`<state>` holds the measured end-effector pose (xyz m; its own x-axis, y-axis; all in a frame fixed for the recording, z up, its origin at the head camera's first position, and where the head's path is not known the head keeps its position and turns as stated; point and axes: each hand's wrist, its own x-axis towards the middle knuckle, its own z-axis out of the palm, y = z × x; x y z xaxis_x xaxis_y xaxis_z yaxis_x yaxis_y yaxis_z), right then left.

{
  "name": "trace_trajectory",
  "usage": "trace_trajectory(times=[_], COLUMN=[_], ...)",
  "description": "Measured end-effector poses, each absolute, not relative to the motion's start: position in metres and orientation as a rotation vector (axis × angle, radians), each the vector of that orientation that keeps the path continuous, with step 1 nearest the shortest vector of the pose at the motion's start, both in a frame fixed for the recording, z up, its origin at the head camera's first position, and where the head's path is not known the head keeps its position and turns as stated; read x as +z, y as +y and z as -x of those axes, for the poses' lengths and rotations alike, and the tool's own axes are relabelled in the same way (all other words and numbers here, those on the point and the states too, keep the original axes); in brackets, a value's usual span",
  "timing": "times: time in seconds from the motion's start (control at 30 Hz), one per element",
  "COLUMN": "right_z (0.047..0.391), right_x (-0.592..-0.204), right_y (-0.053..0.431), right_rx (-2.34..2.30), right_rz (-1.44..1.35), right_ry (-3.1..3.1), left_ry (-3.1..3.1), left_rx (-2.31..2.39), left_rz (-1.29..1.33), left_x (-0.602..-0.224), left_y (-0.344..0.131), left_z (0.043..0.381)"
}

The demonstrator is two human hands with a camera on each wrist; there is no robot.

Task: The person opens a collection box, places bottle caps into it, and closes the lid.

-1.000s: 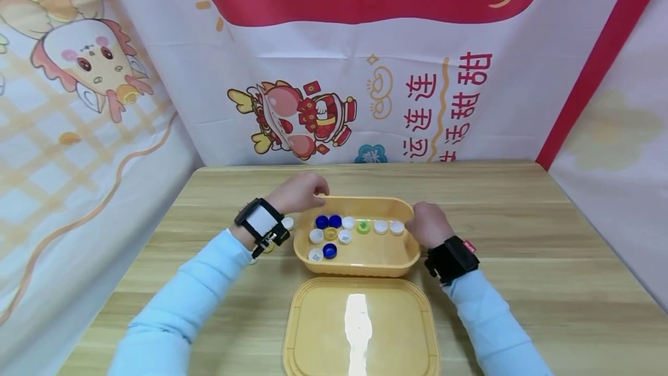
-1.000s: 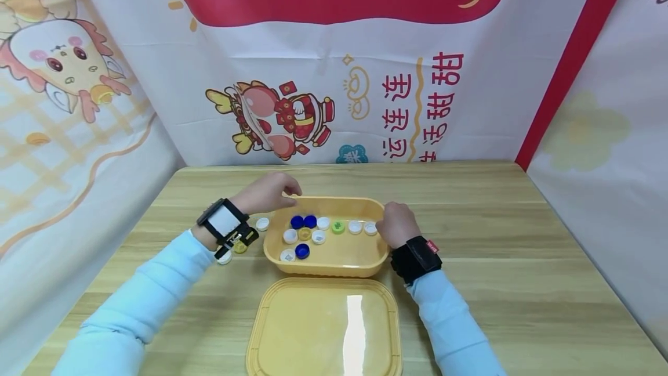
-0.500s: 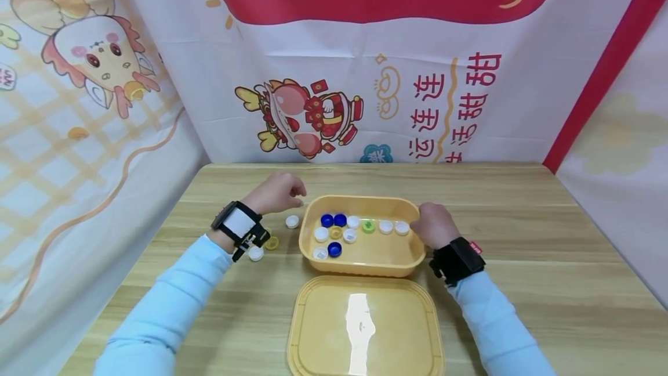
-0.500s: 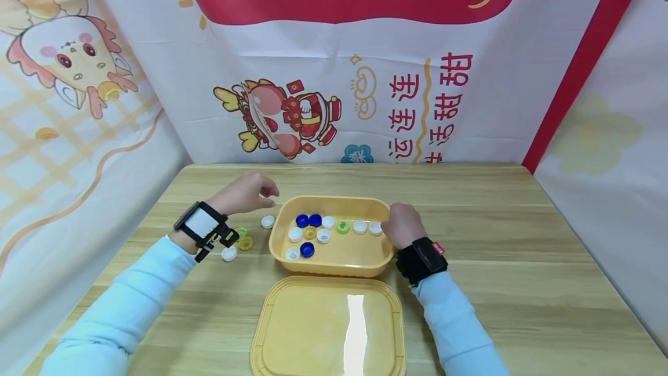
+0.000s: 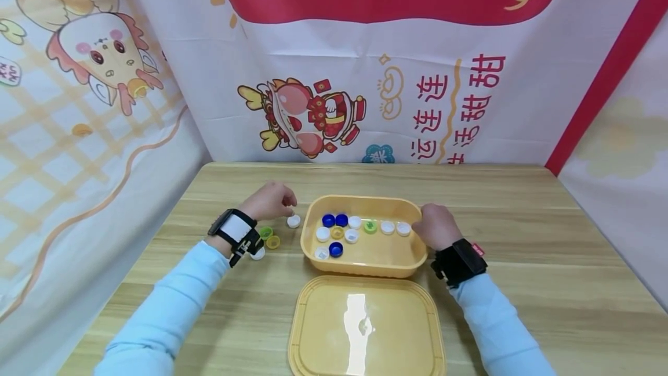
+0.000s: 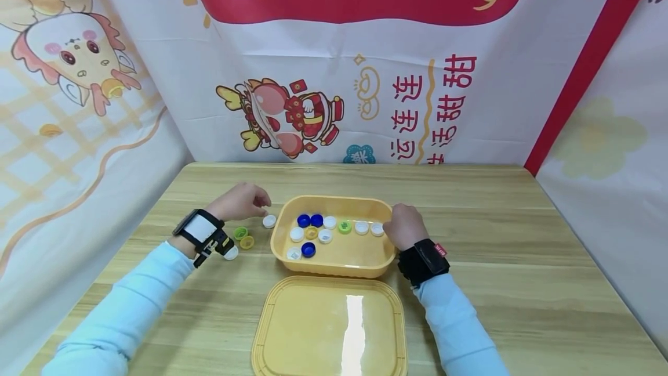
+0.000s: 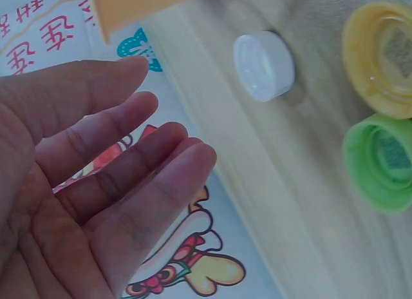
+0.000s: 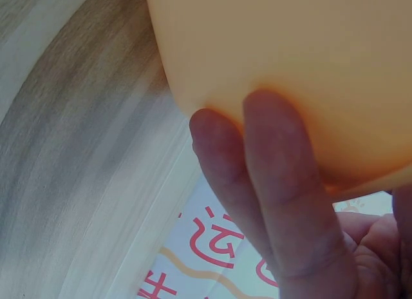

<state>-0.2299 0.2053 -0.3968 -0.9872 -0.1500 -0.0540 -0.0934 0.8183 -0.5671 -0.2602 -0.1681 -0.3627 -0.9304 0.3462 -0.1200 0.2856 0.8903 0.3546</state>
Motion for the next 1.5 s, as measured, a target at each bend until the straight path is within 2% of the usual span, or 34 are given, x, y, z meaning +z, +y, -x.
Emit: trace_trajectory(times=[0.8,1.5], right_z=[0.229,0.229], right_x=[-0.397,-0.395], right_y=[0.204,0.206], right_rx=[-0.899,-0.895], right_rz=[0.190,0.196], right_ry=[2.907,2.908], left_ry=[2.796,2.797], left_rx=[0.535,0.576], left_rz=[-0.348,-0.307], left_x=[-0.400,-0.406], left_y=[-0.161,-0.157], left_z=[0.267,0.269])
